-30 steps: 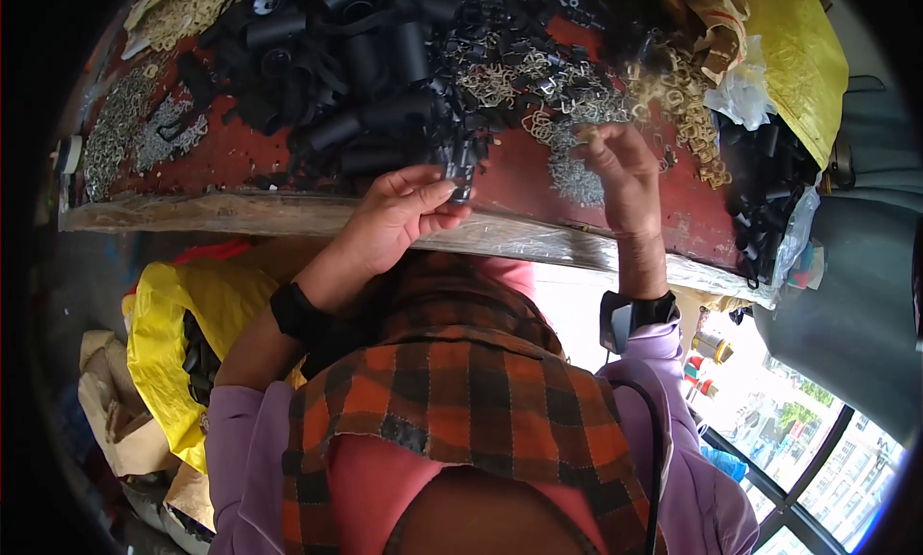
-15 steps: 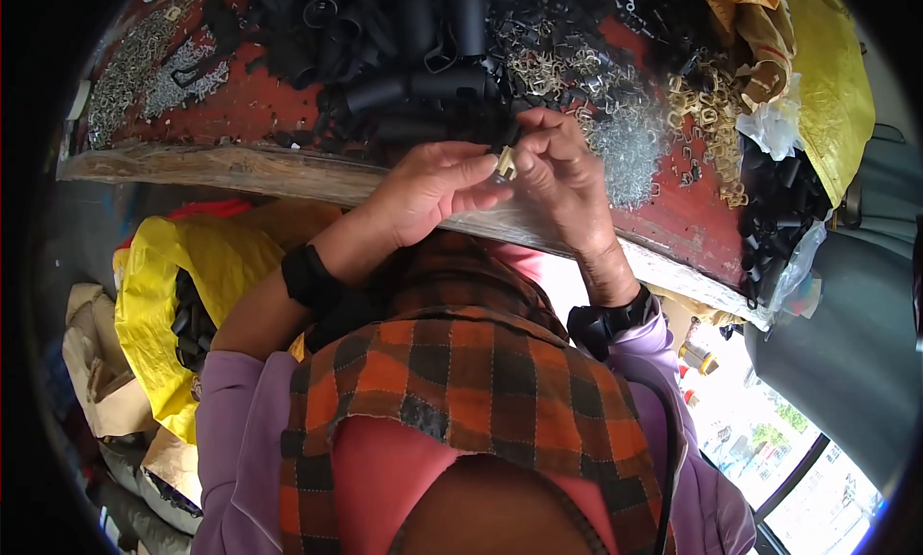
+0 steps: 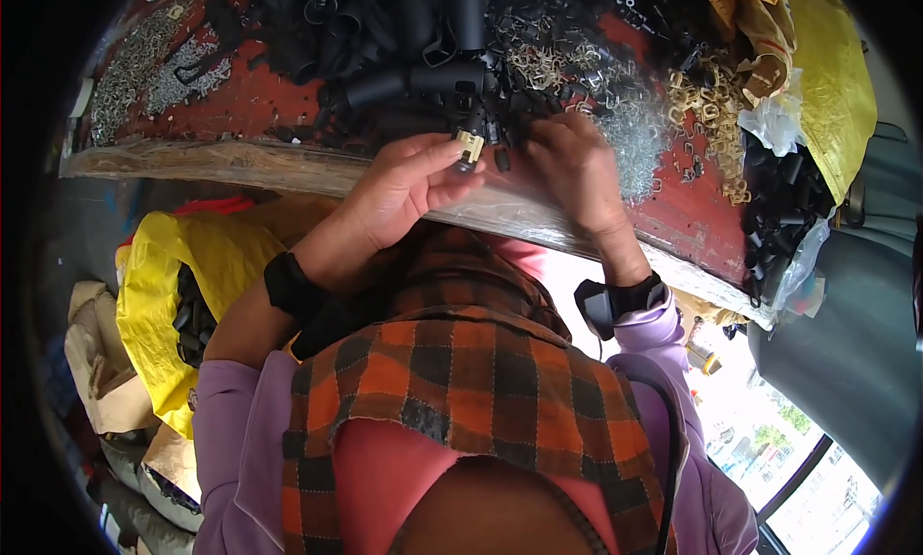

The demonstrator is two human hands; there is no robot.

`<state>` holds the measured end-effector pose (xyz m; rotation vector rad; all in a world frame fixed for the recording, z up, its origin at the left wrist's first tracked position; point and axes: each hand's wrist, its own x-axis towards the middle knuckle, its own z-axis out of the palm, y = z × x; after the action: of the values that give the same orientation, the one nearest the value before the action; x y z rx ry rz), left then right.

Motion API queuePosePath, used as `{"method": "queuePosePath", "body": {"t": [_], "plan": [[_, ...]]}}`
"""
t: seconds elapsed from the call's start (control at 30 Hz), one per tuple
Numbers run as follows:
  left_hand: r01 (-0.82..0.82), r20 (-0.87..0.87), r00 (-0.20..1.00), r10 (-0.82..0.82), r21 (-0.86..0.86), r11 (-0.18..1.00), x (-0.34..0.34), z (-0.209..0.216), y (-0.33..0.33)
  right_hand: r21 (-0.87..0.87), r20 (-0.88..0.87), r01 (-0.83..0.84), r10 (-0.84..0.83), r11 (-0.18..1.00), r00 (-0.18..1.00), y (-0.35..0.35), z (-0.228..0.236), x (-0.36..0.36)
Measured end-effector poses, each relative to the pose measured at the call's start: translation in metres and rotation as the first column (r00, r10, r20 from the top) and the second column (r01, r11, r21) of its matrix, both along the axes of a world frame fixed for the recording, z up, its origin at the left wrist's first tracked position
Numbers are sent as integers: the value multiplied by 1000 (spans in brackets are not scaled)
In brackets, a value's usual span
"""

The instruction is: Assembling small hardware components by manually inserting pins and springs into plastic housings.

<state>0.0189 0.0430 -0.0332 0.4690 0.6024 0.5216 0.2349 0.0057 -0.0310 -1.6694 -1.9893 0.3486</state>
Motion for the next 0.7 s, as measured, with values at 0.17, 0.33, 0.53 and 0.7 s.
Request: {"method": "queuePosePath", "body": {"t": [0.17,0.33,0.53,0.7], "plan": [[-27,-57,998,28,28,999,5,4,-2,114,300,-83,45,990,953,9,-9,-9],[-64,-99,993,69,55,996,12,2,-1,117,-221,-55,80,992,972,1,-13,-6],[-69,-128,989,81,92,993,11,1,-3,-379,-924,-202,-359,903,131,-10,2,-23],[-49,-114,991,64,129,990,12,1,-8,-352,-936,-202,-343,914,77,-17,1,-47]]}}
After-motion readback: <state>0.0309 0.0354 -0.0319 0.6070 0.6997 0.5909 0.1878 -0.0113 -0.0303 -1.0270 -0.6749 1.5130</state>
